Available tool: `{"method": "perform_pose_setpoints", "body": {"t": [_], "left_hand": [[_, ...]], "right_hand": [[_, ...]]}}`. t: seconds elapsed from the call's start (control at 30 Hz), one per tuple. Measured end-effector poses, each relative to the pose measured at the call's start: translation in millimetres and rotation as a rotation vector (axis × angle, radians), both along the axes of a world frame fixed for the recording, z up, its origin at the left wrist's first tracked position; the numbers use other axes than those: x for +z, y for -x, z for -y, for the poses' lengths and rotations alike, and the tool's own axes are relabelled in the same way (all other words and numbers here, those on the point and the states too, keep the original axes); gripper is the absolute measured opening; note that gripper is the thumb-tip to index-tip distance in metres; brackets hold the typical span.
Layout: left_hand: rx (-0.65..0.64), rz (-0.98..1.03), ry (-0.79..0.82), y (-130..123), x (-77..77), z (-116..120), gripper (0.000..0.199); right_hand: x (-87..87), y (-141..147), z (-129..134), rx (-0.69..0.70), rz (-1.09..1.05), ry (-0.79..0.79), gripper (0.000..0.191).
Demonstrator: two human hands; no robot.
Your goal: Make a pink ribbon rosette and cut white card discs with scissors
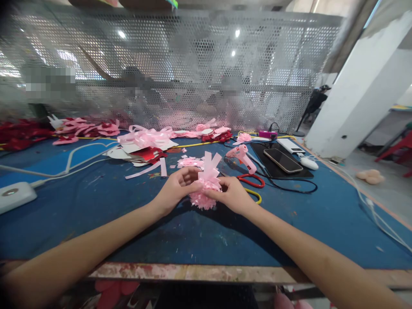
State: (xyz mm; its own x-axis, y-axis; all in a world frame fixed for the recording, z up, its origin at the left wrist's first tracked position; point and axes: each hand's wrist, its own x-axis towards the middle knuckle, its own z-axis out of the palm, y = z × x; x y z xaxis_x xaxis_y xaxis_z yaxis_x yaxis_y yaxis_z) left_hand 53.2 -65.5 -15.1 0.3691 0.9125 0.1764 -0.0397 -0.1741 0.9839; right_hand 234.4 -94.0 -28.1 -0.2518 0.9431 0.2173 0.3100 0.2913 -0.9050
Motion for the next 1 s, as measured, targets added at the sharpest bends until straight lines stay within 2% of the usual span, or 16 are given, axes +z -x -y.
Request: {"method": "perform_pose_setpoints", "body": {"t": [0.2,0.37,0.5,0.7,0.87,1.0], "left_hand": [[0.001,-0.022,-0.020,1.1,-1.8,-1.8,0.040],[-0.071,-0.092,-0.024,1.3,-1.8,-2.7,0.024],[-0.040,-0.106,-0.070,1.6,-2.6,-3.5,0.019],[-0.012,-0.160,-0.124,2.3,-3.5,-5.3,0.022],[-0.032,-0.186,-0.120,3.0,-2.9,-5.8,0.035],[-0.012,-0.163,-0.138,2.3,-2.6,-5.1,0.023]], "right_hand": [[-0.4,-0.9,0.0,-0.007,0.026,-0.012,0.031],[-0.6,-0.9,0.3,-0.003,0.010,-0.011,0.029],[-0.3,-0.6,1.0,0.004,-0.002,-0.003,0.029],[-0.4,-0.9,0.8,-0.002,0.013,-0.024,0.029],[-1.8,-1.3,0.1,-0.002,0.021,-0.036,0.029],[-2.2,-1.6,-0.2,-0.007,0.040,-0.043,0.029]]}}
